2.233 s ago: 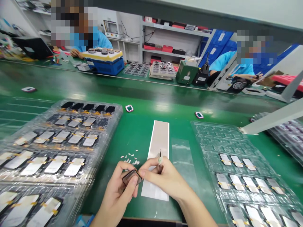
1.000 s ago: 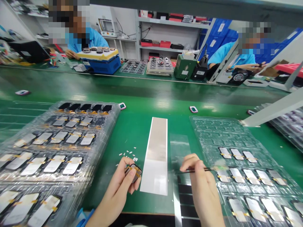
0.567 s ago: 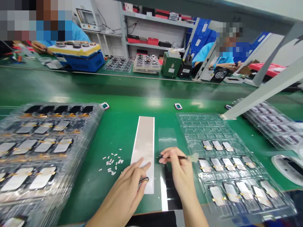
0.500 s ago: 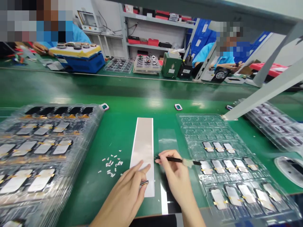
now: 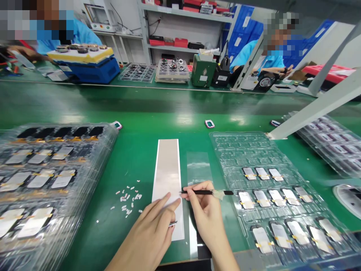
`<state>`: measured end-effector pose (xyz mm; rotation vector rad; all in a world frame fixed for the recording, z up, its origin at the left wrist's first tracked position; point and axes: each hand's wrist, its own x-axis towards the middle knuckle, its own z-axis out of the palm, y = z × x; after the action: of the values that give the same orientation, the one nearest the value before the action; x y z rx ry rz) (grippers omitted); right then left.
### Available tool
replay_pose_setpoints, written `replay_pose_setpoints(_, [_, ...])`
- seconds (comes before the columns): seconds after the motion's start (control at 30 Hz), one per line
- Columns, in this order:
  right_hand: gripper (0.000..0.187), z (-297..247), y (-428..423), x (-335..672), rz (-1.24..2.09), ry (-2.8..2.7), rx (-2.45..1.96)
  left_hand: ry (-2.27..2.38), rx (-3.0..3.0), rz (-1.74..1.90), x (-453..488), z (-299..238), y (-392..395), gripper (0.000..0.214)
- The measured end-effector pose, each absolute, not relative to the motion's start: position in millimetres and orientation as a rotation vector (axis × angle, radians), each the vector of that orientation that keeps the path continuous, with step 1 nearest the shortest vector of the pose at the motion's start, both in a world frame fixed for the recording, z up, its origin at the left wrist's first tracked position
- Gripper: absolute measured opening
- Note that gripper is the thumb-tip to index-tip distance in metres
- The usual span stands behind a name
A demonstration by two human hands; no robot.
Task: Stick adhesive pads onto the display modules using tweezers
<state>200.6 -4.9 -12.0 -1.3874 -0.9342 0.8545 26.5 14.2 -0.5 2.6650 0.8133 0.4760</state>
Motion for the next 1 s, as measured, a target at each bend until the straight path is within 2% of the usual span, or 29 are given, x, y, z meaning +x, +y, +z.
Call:
replay_pose_setpoints(0.3, [0.027,-10.4,-3.0,200.2,0.887,-0.869,-1.397,0.975,2.660,0.832,37.7,-26.4,3.5,0.026])
replay_pose_setpoints(0.5, [0.027,-6.8,-2.3,198.8,0.939,-0.814,-1.369,0.993,2.661,0.857,39.4,-26.8,4.0,0.029])
replay_pose_setpoints(0.67, [0.027,-3.0,-5.2,206.2,0.917,-0.744,-1.289,0.879,2.609,0.711,33.2,-4.4,12.6,0.023])
replay_pose_setpoints(0.87, [0.024,9.9,-13.7,203.3,0.717,-0.650,-1.177,0.962,1.774,0.859,21.9,8.8,16.3,0.010])
replay_pose_setpoints(1.0, [0.015,18.7,-15.8,180.1,0.600,-0.733,-1.108,0.937,1.225,0.869,17.5,12.9,18.7,0.020])
